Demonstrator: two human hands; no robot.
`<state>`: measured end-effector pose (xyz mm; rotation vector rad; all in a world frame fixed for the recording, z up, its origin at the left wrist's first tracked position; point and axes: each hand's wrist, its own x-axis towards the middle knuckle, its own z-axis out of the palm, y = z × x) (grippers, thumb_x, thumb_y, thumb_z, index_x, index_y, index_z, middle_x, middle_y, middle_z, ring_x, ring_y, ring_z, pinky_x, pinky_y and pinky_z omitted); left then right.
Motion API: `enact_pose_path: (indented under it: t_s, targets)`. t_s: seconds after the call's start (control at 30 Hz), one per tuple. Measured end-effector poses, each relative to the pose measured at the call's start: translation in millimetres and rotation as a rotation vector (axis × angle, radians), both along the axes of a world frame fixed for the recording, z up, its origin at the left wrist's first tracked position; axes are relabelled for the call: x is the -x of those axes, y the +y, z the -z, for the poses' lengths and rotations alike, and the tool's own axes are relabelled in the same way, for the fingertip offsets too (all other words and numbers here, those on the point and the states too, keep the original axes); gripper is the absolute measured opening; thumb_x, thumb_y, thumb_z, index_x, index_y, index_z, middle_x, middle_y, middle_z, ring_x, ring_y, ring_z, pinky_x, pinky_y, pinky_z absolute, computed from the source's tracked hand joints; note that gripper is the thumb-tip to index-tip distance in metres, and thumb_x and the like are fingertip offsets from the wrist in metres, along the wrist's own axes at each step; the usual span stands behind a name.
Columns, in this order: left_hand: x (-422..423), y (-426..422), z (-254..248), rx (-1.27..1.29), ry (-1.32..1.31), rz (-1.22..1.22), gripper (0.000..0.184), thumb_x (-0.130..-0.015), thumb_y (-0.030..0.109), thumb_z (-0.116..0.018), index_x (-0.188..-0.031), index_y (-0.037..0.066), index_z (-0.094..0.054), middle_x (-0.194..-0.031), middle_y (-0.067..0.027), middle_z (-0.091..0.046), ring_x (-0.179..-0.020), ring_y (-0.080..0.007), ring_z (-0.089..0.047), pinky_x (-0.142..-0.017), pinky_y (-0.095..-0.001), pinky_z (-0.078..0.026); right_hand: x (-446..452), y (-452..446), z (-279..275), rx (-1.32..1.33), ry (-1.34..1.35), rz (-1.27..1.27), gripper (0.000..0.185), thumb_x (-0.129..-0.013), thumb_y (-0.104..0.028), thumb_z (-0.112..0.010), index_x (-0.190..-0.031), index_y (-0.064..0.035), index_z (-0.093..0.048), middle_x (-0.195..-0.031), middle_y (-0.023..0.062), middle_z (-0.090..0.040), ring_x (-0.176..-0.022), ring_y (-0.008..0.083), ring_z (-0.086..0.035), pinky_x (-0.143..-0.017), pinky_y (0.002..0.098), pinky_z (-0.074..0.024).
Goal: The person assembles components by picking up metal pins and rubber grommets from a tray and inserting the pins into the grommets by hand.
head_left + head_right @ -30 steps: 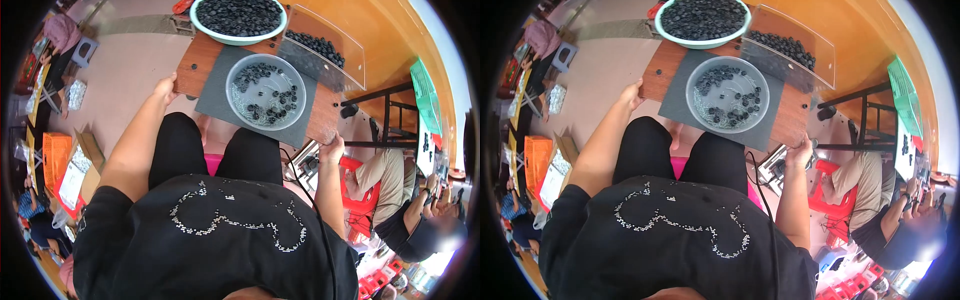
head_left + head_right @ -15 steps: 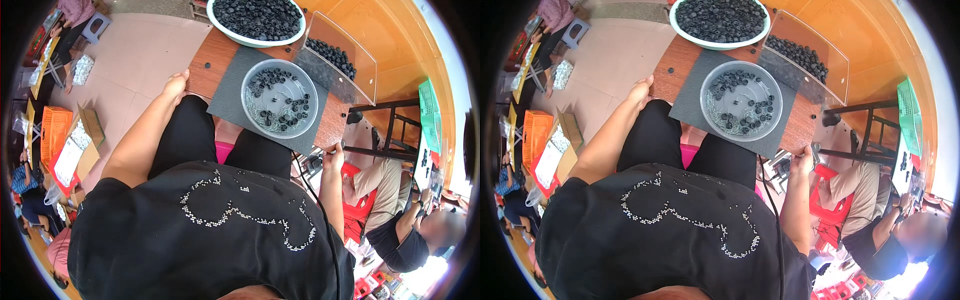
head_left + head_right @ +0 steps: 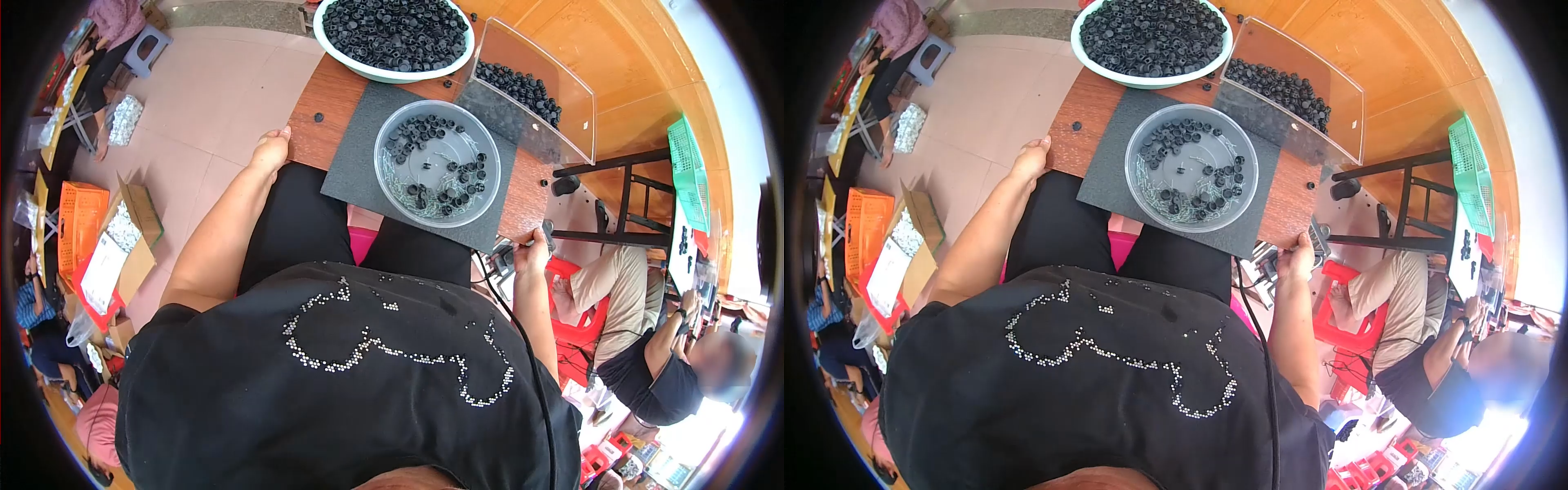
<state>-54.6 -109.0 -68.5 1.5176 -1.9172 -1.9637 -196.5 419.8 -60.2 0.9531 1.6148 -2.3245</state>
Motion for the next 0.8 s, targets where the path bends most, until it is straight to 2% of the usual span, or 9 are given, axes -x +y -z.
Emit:
enact_pose_path:
  t_s: [0.07,0.17,0.27,0.37,0.47,0.57,0.67,0.8]
  targets:
    - [-4.2,-5.1,12.3,0.179,-0.048,0.086,0.041,-0.096,0.028,-0.042,-0.121,-0.004,-0.046,-0.115,-0.0174,-0.056,-0.105,-0.0234,-0.054,-0.088,-0.034,-0.043,-1.2,-1.0,-2.9,-0.006,0.001,-0.028,0.027,-0.094,-0.016,-0.039,-0.116,-0.0083,-0.052,-0.108,0.0039,-0.058,-0.097,0.0174,-0.055,-0.079,0.0325,-0.0474]
    - [-4.7,22.3,-37.5,0.116,0.012,0.008,0.039,-0.096,0.028,-0.042,-0.116,-0.004,-0.051,-0.111,-0.0169,-0.059,-0.103,-0.0227,-0.055,-0.089,-0.0319,-0.042,2.1,4.9,1.1,-0.008,-0.021,-0.035,0.027,-0.094,-0.016,-0.037,-0.116,-0.0081,-0.051,-0.108,0.0041,-0.058,-0.097,0.0176,-0.056,-0.08,0.0325,-0.0479]
    - [-5.8,21.0,-25.9,0.151,0.026,-0.043,0.038,-0.096,0.028,-0.041,-0.113,-0.004,-0.053,-0.108,-0.0155,-0.06,-0.1,-0.0223,-0.057,-0.088,-0.0321,-0.042,2.3,-1.1,-5.2,-0.014,-0.019,0.032,0.019,-0.091,-0.016,-0.046,-0.107,-0.0081,-0.053,-0.099,0.0026,-0.06,-0.085,0.0179,-0.058,-0.068,0.0309,-0.0493]
    - [-6.3,20.1,-31.7,0.162,-0.025,0.011,0.037,-0.096,0.028,-0.041,-0.112,-0.003,-0.054,-0.104,-0.014,-0.062,-0.096,-0.0211,-0.057,-0.086,-0.0321,-0.042,0.7,1.2,-3.1,-0.046,0.037,-0.074,0.019,-0.092,-0.018,-0.044,-0.105,-0.0099,-0.055,-0.094,0.0013,-0.059,-0.079,0.0159,-0.057,-0.06,0.0286,-0.0456]
    - [-6.7,10.6,-19.9,0.149,-0.029,0.045,0.036,-0.096,0.028,-0.042,-0.11,-0.003,-0.054,-0.102,-0.0135,-0.062,-0.094,-0.02,-0.057,-0.085,-0.0321,-0.043,0.3,-2.5,-8.4,-0.09,0.005,-0.083,0.029,-0.096,-0.018,-0.036,-0.119,-0.0091,-0.052,-0.1,0.0017,-0.059,-0.082,0.0143,-0.056,-0.064,0.0272,-0.0452]
    - [-7.6,14.8,-32.9,0.042,-0.008,0.053,0.046,-0.094,0.033,-0.046,-0.123,-0.002,-0.046,-0.112,-0.013,-0.058,-0.098,-0.0199,-0.056,-0.083,-0.0318,-0.045,2.6,9.5,4.1,-0.107,0.026,-0.113,0.028,-0.096,-0.019,-0.036,-0.117,-0.0088,-0.053,-0.098,0.0017,-0.059,-0.081,0.0138,-0.056,-0.063,0.0268,-0.0444]
    - [-8.1,8.0,-7.3,0.184,0.008,0.059,0.043,-0.094,0.033,-0.045,-0.12,-0.001,-0.049,-0.108,-0.0112,-0.059,-0.092,-0.0177,-0.057,-0.078,-0.0311,-0.045,0.9,8.8,1.5,-0.108,0.011,-0.113,0.028,-0.096,-0.019,-0.035,-0.116,-0.0084,-0.052,-0.1,0.002,-0.058,-0.081,0.0141,-0.055,-0.062,0.0284,-0.044]
    - [0.1,19.7,-26.4,0.056,0.025,-0.064,0.038,-0.094,0.032,-0.045,-0.115,0.002,-0.053,-0.1,-0.009,-0.061,-0.087,-0.0174,-0.056,-0.077,-0.0321,-0.045,-5.2,4.6,-0.6,-0.074,0.035,-0.13,0.026,-0.096,-0.02,-0.034,-0.113,-0.01,-0.051,-0.098,0.0016,-0.058,-0.079,0.0145,-0.055,-0.06,0.0292,-0.0434]
